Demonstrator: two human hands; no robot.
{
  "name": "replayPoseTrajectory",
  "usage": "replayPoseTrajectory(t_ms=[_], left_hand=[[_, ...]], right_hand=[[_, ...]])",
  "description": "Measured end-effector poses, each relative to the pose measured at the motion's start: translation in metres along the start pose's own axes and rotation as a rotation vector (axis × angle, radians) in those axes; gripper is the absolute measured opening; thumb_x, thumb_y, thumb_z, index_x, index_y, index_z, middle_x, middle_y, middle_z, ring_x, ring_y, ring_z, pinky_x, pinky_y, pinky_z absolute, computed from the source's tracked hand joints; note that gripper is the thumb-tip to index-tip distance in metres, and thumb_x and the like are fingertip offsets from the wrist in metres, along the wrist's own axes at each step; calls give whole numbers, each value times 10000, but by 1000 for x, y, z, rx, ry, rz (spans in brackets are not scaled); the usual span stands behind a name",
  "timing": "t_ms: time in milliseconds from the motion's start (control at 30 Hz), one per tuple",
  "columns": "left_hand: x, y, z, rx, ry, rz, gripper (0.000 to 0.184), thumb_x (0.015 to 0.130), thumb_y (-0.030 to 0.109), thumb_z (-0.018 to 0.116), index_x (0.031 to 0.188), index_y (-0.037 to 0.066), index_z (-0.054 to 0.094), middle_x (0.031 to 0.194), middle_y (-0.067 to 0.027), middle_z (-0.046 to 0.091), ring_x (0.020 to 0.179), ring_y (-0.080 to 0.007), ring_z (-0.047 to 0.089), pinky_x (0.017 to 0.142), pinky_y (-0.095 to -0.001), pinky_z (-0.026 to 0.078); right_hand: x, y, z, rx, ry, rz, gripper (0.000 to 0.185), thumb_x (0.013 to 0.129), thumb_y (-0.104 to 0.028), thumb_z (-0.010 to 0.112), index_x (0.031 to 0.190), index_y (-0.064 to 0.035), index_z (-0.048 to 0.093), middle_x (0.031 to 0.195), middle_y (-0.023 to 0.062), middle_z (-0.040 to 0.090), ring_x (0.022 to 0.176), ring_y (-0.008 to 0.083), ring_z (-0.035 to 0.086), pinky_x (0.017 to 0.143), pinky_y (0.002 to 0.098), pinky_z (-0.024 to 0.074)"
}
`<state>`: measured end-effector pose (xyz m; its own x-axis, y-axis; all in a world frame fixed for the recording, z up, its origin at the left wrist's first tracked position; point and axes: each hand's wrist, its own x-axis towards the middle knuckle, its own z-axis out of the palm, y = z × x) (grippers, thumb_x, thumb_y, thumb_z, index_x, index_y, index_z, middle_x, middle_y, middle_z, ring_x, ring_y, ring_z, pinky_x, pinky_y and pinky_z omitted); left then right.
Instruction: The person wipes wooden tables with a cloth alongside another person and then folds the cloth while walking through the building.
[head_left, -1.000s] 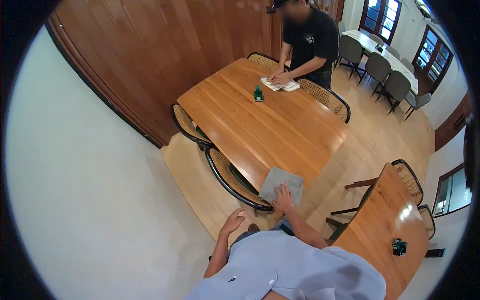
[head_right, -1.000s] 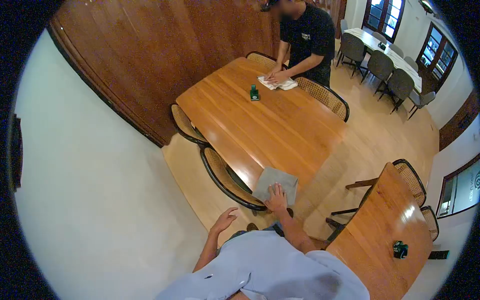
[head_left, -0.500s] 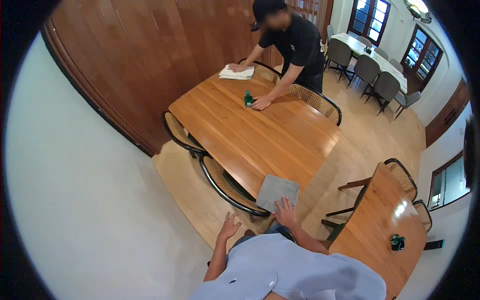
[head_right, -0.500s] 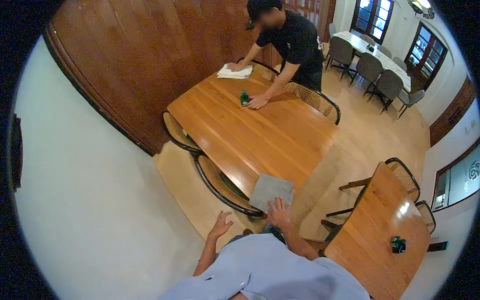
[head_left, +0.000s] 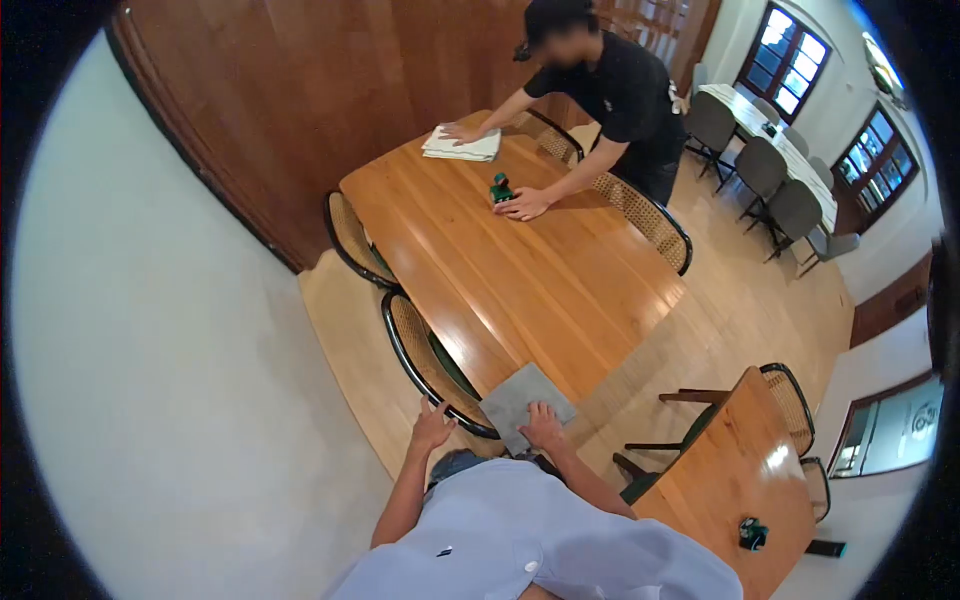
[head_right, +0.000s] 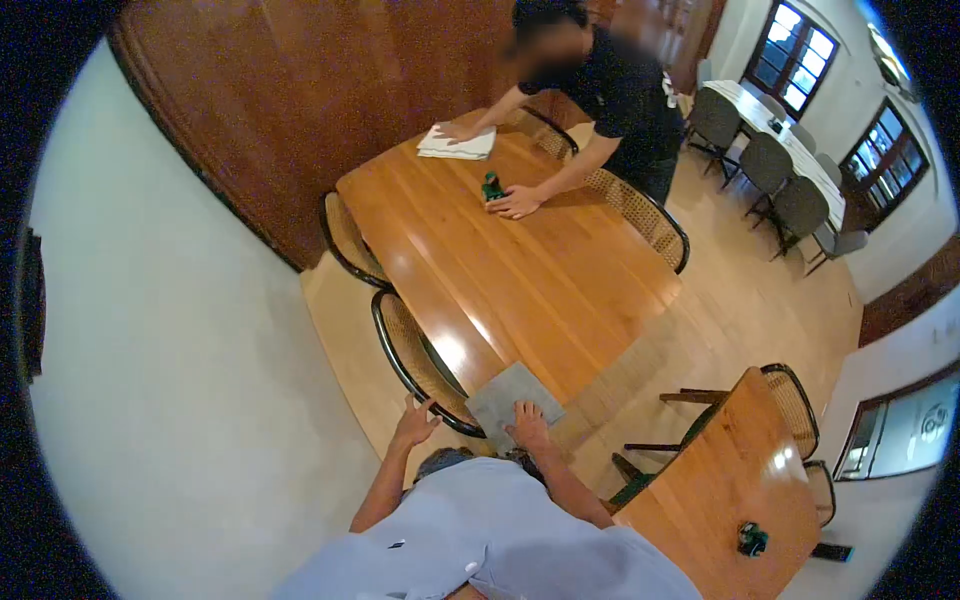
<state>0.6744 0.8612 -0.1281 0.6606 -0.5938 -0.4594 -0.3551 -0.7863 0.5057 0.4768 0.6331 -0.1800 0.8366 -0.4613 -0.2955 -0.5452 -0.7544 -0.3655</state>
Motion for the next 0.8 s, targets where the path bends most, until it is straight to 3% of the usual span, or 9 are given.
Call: replayPoseTrajectory(t_ms=[267, 333, 400, 533, 633, 700, 800], left_hand=[[-7, -10, 15, -21, -15, -28, 557, 890, 405, 647, 1390, 182, 543, 1547, -277, 254, 1129, -494, 592, 991, -503, 496], [21, -7, -6, 10, 10, -18, 539, 895, 415, 639, 1373, 179, 562, 1541, -283, 262, 1113, -492, 601, 978, -499, 506], [17, 10, -22, 109, -42, -4, 501, 910, 419, 617, 1340, 162, 593, 1494, -286, 352, 1109, -471, 610, 955, -489, 517], [45, 14, -33, 192, -251, 98, 459, 933, 409, 591, 1297, 130, 624, 1362, -266, 521, 1106, -438, 621, 939, -479, 521], [81, 1, -29, 88, -333, 238, 424, 936, 376, 587, 1251, 99, 644, 1215, -239, 624, 1070, -416, 637, 921, -481, 521], [99, -14, -22, -174, -312, 382, 377, 926, 322, 594, 1188, 62, 670, 1030, -206, 705, 1001, -394, 663, 890, -492, 522], [126, 1, -42, -122, -447, 554, 400, 966, 329, 566, 1227, 31, 627, 1088, -204, 696, 987, -404, 662, 860, -478, 522]], right_hand=[[32, 20, 29, 1, -36, -66, 663, 785, -444, 778, 1238, -48, 500, 1239, 218, 535, 1158, 394, 548, 957, 489, 483], [35, 3, 1, -38, -137, 33, 745, 767, -460, 796, 1274, -28, 465, 1242, 224, 556, 1169, 396, 557, 950, 477, 503], [40, -9, -9, -42, -201, 97, 786, 757, -468, 805, 1292, -17, 448, 1243, 227, 567, 1174, 397, 562, 947, 471, 513], [62, -9, -14, -105, -383, 184, 741, 744, -469, 816, 1272, -25, 545, 1219, 199, 634, 1143, 360, 617, 904, 482, 543], [89, -4, 13, -259, -414, 110, 473, 660, -459, 854, 921, -78, 752, 865, 108, 735, 847, 285, 724, 804, 428, 569], [94, -13, 20, -262, -389, 193, 413, 651, -443, 862, 852, -97, 760, 814, 95, 733, 796, 267, 724, 760, 417, 569], [149, -29, 3, -301, -267, 314, 306, 633, -410, 878, 714, -134, 776, 713, 68, 728, 696, 230, 723, 670, 394, 569]])
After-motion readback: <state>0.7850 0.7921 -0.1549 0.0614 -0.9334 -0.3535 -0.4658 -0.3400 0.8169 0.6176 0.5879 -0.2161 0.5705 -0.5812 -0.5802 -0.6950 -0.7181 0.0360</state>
